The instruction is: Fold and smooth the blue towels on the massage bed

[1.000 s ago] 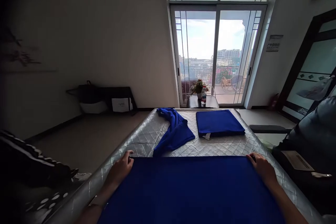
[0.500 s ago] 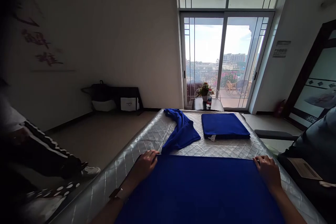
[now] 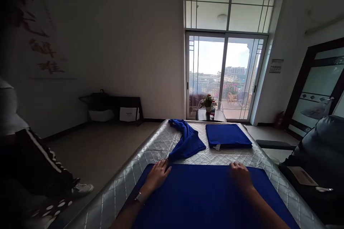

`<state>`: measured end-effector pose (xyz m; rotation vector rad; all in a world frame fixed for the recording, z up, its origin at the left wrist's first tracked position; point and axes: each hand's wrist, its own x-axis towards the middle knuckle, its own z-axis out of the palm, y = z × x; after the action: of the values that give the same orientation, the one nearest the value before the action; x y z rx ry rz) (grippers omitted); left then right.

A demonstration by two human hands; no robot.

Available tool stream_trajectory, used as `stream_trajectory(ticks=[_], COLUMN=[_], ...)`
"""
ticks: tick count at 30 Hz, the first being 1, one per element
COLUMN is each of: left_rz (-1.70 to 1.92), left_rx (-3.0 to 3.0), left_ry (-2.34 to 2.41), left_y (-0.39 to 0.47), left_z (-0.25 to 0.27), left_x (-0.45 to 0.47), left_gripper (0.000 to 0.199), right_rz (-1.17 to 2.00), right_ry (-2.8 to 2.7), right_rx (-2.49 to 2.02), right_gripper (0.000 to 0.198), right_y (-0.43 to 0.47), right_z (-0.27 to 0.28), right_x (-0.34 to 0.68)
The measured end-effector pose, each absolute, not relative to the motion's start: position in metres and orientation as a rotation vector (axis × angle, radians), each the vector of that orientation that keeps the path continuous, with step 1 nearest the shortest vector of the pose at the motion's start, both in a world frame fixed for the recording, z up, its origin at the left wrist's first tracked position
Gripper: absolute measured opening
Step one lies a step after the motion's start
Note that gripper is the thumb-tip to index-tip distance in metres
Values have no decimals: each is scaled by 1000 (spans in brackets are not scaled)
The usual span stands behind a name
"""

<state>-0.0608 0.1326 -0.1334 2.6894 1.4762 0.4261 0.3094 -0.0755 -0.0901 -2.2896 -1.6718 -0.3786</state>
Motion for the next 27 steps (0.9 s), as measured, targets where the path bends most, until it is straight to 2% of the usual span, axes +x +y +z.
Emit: stream_trajectory(ticks=[2, 7, 11, 16, 20, 27], left_rz=[433, 409, 399, 540, 603, 498], left_rx=[2670, 2654, 2655, 2632, 2619, 2630], left_ry=[1514, 1594, 1586, 1579, 1579, 1581], left_y=[133, 135, 139, 149, 155, 158], left_z=[-136, -137, -142, -159, -170, -166], left_x=[-60, -61, -62, -65, -67, -81], left_gripper=[60, 62, 64, 66, 61, 65], right_rz=[-319, -155, 37, 334, 367, 411], right_ry=[-1812, -2086, -2216, -2164, -2058, -1993], right_rx=[-2228, -1939, -1847, -1930, -2020, -2028], right_gripper=[19, 40, 50, 54, 58, 59], right_y=[-51, 30, 91, 144, 176, 196], right_z=[-92, -91, -90, -100, -104, -90], right_x=[278, 199, 157, 133, 124, 116])
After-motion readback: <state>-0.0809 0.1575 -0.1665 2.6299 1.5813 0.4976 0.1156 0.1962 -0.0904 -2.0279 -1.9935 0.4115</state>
